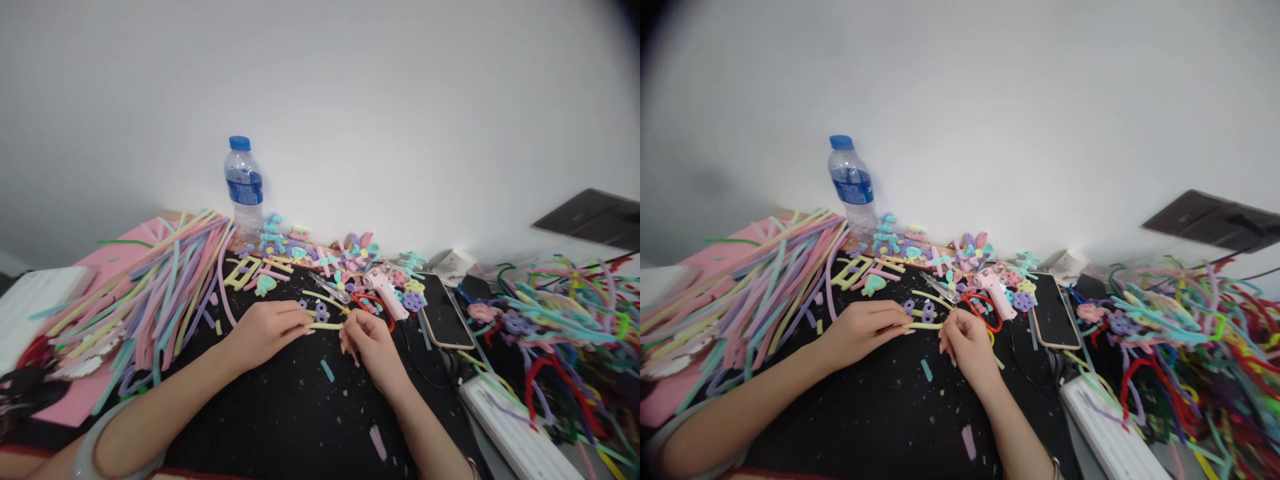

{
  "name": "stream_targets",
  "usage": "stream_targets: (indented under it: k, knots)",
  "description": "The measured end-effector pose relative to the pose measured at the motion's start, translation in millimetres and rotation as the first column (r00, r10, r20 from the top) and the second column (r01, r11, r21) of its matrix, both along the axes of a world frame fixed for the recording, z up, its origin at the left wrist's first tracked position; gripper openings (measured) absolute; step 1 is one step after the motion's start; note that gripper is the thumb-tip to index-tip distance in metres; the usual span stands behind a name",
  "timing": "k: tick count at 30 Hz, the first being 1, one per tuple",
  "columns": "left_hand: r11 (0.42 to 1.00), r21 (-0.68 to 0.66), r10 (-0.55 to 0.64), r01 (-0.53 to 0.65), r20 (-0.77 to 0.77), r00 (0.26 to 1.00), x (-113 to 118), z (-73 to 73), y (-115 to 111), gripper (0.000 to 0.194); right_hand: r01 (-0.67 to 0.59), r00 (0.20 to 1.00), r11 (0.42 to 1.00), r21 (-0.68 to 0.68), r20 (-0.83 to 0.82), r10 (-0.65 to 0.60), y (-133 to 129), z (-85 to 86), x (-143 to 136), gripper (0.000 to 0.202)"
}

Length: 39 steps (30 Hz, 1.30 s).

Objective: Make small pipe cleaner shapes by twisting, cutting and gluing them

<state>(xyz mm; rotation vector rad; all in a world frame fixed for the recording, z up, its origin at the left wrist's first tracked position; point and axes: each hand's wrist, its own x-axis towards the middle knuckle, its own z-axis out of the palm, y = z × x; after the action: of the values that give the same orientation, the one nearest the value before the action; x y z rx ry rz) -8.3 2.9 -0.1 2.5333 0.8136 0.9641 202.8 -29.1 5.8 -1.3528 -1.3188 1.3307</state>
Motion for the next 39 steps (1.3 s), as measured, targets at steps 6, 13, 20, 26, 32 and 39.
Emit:
stream_targets:
  k: [6,13,20,26,32,39]
  knots:
    - [0.995,-0.083,0.062,-0.061,0.014,0.998,0,1.3,0,0.019,0.045,0.934,0.936,0.350,0.317,-0.164,-6,2.8,1,0.027]
    - [0.992,-0.099,0.086,-0.083,0.032,0.996,-1,1.1,0,0.017,-0.094,0.842,0.801,0.592,0.477,-0.254,-11,8.1,1,0.017]
    - [0.995,-0.043,0.091,-0.088,0.086,0.992,-1,-2.8,2,0.018,-0.151,0.830,0.742,0.654,0.491,-0.264,-11,6.1,3,0.015]
    - [0.998,-0.008,0.065,-0.065,0.070,0.995,-1,-3.9,2,0.014,-0.158,0.831,0.743,0.650,0.494,-0.256,-12,5.4,3,0.014]
    - [0.998,0.019,0.056,-0.058,0.092,0.994,-2,-5.7,3,0.015,-0.105,0.870,0.806,0.582,0.446,-0.209,-12,4.6,1,0.016]
    - [1.000,0.022,0.013,-0.016,0.120,0.993,-1,-6.0,4,0.017,0.007,0.988,0.940,0.340,0.140,-0.058,-10,2.6,0,0.023]
